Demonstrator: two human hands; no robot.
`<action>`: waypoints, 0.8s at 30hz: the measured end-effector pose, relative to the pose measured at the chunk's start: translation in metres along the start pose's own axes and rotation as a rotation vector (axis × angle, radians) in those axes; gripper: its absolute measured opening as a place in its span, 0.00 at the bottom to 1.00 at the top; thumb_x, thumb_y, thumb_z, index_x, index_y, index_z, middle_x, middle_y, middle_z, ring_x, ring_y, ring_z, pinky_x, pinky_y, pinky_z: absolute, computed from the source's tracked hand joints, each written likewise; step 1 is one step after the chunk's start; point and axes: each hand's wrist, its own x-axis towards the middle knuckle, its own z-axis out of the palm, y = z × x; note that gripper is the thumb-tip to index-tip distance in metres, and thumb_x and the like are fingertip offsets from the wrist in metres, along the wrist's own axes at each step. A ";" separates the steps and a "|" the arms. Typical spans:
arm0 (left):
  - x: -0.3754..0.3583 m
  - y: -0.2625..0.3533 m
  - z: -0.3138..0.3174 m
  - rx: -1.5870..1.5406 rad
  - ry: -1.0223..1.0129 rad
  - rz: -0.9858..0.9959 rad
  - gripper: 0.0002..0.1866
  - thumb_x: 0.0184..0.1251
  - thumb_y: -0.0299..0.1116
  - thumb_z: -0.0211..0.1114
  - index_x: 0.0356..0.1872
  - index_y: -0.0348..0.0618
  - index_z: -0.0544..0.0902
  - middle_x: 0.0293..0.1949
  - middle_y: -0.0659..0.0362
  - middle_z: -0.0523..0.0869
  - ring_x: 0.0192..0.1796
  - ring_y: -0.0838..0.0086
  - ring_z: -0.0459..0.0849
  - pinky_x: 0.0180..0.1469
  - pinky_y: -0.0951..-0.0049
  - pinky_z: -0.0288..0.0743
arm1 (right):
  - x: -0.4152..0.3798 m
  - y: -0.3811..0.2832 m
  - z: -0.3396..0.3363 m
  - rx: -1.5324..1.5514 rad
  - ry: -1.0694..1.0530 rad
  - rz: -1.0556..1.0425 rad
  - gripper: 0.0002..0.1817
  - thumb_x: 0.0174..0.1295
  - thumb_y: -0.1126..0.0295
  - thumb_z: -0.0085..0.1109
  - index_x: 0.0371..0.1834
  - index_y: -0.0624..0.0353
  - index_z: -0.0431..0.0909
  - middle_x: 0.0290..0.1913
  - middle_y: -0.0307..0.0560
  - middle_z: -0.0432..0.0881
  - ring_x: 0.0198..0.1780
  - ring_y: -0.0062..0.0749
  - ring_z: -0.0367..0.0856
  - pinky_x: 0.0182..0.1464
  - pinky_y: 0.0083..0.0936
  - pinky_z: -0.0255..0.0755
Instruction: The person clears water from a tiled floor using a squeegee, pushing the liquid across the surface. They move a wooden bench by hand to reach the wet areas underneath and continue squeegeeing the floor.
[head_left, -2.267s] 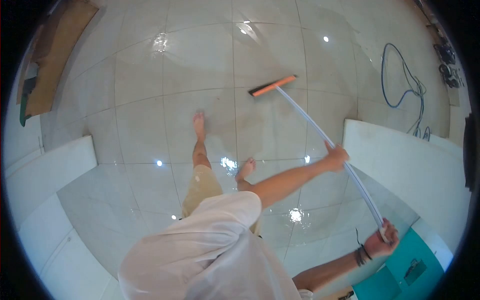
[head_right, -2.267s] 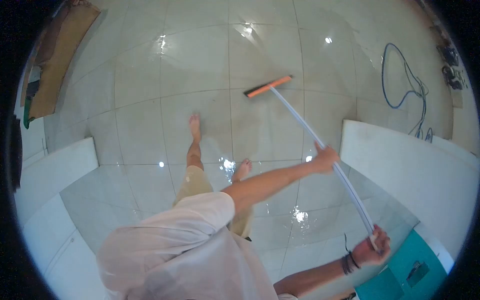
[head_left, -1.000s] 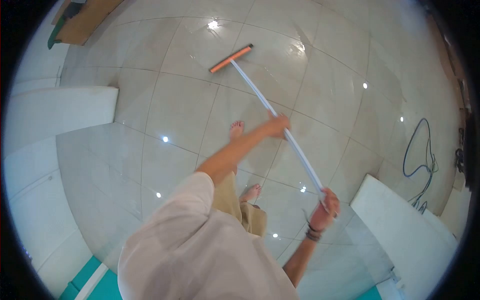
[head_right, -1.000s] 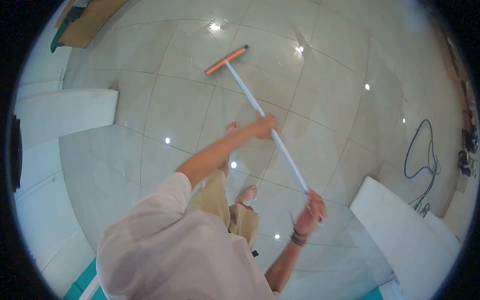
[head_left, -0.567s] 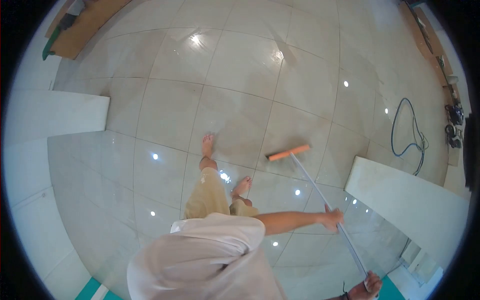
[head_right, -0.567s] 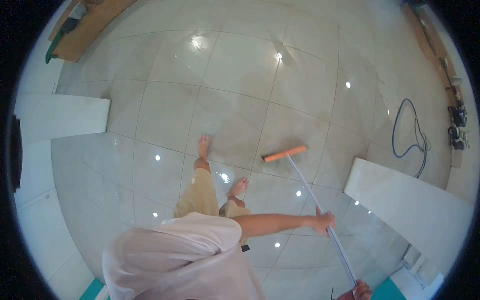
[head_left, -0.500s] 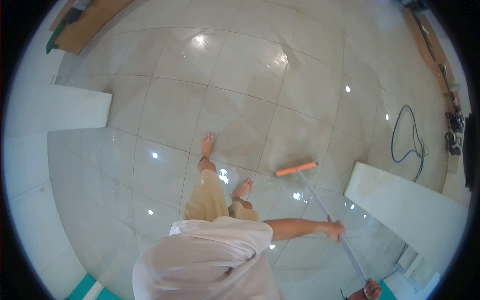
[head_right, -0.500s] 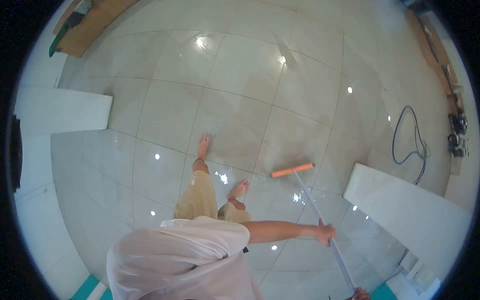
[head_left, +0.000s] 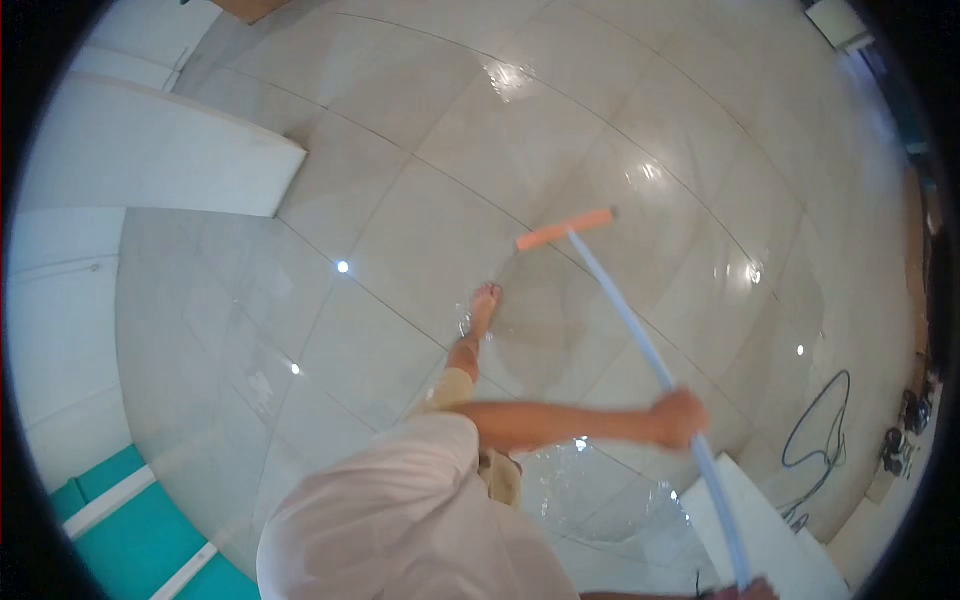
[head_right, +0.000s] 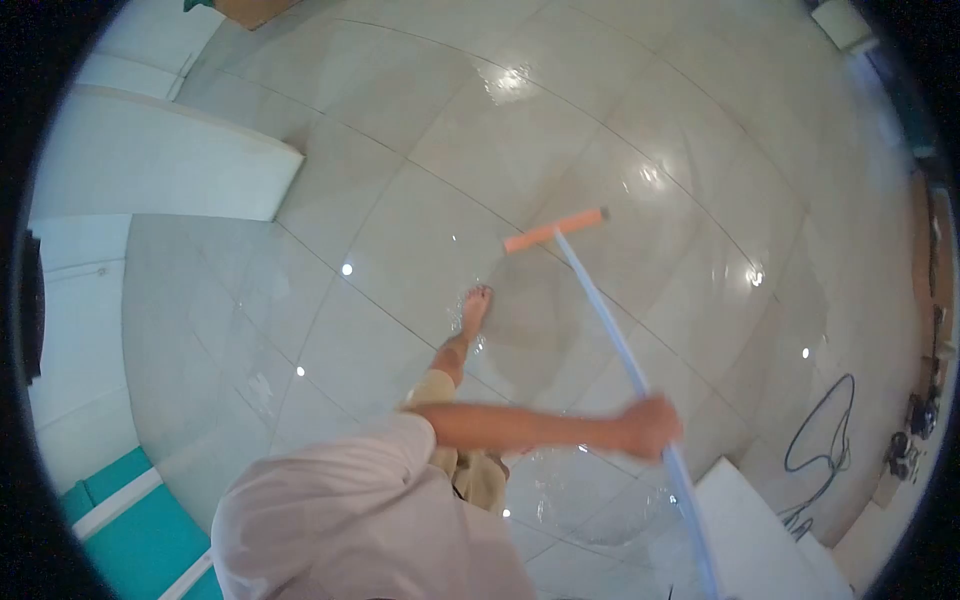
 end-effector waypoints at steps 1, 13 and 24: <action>0.003 -0.045 -0.051 0.113 0.197 0.085 0.09 0.19 0.35 0.62 0.08 0.46 0.73 0.13 0.53 0.73 0.23 0.57 0.74 0.30 0.60 0.66 | 0.013 0.054 0.014 0.228 -0.236 0.318 0.16 0.54 0.68 0.43 0.12 0.51 0.52 0.15 0.33 0.52 0.20 0.20 0.53 0.31 0.23 0.58; -0.117 -0.433 -0.430 0.894 0.376 -0.661 0.27 0.42 0.43 0.65 0.49 0.59 0.70 0.59 0.53 0.62 0.60 0.53 0.59 0.56 0.52 0.57 | -0.153 0.531 0.374 -0.176 -0.349 0.335 0.02 0.51 0.80 0.52 0.27 0.67 0.72 0.36 0.50 0.76 0.38 0.30 0.76 0.41 0.23 0.68; -0.094 -0.383 -0.206 0.430 -0.040 -0.201 0.24 0.37 0.38 0.67 0.43 0.62 0.75 0.45 0.63 0.74 0.54 0.63 0.65 0.52 0.43 0.50 | -0.141 0.275 0.132 -0.550 -0.411 0.605 0.06 0.53 0.76 0.49 0.25 0.68 0.73 0.32 0.49 0.77 0.34 0.28 0.72 0.33 0.20 0.66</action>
